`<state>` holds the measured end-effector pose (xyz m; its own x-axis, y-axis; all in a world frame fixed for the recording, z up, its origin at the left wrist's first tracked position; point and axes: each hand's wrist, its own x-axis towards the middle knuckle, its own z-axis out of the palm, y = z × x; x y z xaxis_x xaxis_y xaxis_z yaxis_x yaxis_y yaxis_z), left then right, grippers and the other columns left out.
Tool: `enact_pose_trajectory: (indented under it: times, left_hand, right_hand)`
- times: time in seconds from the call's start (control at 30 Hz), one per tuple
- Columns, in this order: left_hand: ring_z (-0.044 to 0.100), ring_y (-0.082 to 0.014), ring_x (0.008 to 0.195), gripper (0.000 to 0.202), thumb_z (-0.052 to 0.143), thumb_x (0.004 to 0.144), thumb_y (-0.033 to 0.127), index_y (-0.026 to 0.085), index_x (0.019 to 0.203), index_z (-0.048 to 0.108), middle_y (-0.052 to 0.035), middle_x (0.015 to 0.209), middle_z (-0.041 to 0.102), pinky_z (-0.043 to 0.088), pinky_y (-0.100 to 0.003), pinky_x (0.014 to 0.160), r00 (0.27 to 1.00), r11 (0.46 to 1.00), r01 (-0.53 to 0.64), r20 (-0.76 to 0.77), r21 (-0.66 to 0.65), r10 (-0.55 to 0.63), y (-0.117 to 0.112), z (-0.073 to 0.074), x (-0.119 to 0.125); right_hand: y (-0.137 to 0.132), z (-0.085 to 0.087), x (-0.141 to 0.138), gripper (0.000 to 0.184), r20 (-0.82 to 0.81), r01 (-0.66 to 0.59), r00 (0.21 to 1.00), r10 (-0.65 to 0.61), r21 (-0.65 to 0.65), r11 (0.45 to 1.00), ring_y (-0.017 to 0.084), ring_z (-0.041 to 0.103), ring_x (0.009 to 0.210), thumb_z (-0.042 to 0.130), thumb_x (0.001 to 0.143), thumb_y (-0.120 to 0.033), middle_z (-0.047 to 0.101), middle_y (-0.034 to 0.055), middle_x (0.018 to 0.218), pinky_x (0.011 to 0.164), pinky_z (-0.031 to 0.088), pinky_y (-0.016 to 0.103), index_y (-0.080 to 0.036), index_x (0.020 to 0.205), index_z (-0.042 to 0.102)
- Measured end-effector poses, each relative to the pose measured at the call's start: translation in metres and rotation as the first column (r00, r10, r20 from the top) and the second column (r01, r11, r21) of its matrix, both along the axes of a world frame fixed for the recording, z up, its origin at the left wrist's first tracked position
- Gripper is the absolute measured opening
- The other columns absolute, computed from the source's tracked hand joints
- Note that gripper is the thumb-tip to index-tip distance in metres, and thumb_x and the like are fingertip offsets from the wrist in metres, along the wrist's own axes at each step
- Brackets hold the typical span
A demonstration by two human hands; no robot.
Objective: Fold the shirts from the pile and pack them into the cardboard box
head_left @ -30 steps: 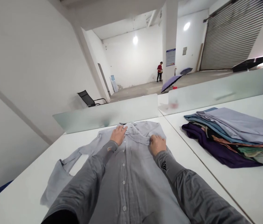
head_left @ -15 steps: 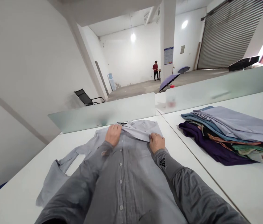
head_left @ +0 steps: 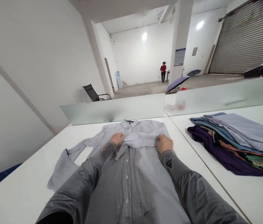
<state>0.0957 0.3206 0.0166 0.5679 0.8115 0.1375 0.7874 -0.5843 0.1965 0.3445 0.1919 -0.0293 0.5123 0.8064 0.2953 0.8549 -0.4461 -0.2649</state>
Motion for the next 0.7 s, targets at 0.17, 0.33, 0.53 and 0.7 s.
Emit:
enact_pose_trajectory:
  times: [0.17, 0.33, 0.53, 0.7]
  left_hand:
    - [0.058, -0.0159, 0.087, 0.021, 0.063, 0.076, 0.04, 0.02, 0.084, 0.064, -0.0002, 0.092, 0.063, 0.045, -0.024, 0.08, 0.973, 0.967, 0.231, 0.027, -0.109, -0.229, -0.019, -0.015, 0.0]
    - [0.053, -0.0199, 0.096, 0.022, 0.068, 0.07, 0.036, 0.02, 0.081, 0.057, -0.0021, 0.097, 0.057, 0.042, -0.029, 0.084, 0.954, 0.941, 0.3, 0.073, -0.158, -0.292, -0.035, -0.023, 0.0]
    - [0.048, -0.0134, 0.067, 0.044, 0.072, 0.063, 0.028, 0.02, 0.1, 0.049, 0.0076, 0.07, 0.048, 0.041, -0.023, 0.066, 0.979, 0.95, 0.193, 0.112, -0.247, -0.17, -0.024, -0.007, -0.001]
    - [0.058, -0.0207, 0.1, 0.054, 0.062, 0.071, 0.017, 0.024, 0.122, 0.047, -0.004, 0.11, 0.058, 0.043, -0.031, 0.089, 0.981, 0.992, 0.12, 0.148, 0.035, -0.124, -0.014, 0.01, -0.029]
  right_hand:
    - [0.001, -0.002, 0.001, 0.028, 0.021, 0.01, 1.0, -0.009, -0.023, 1.0, 0.022, 0.062, 0.093, 0.039, 0.09, -0.013, 0.065, 0.0091, 0.103, 0.071, 0.03, 0.033, -0.018, 0.098, 0.065]
    - [0.001, -0.001, 0.0, 0.029, 0.01, 0.013, 1.0, -0.013, -0.023, 1.0, 0.022, 0.061, 0.094, 0.039, 0.091, -0.015, 0.064, 0.0099, 0.104, 0.073, 0.031, 0.033, -0.018, 0.1, 0.066]
    - [0.001, 0.0, 0.002, 0.029, 0.0, 0.003, 1.0, -0.003, -0.025, 1.0, 0.022, 0.061, 0.095, 0.038, 0.091, -0.014, 0.063, 0.0101, 0.104, 0.074, 0.031, 0.033, -0.018, 0.1, 0.065]
    - [0.001, 0.001, 0.001, 0.029, 0.011, 0.005, 1.0, -0.004, -0.035, 0.999, 0.022, 0.061, 0.094, 0.038, 0.091, -0.015, 0.063, 0.0099, 0.104, 0.075, 0.031, 0.033, -0.017, 0.099, 0.065]
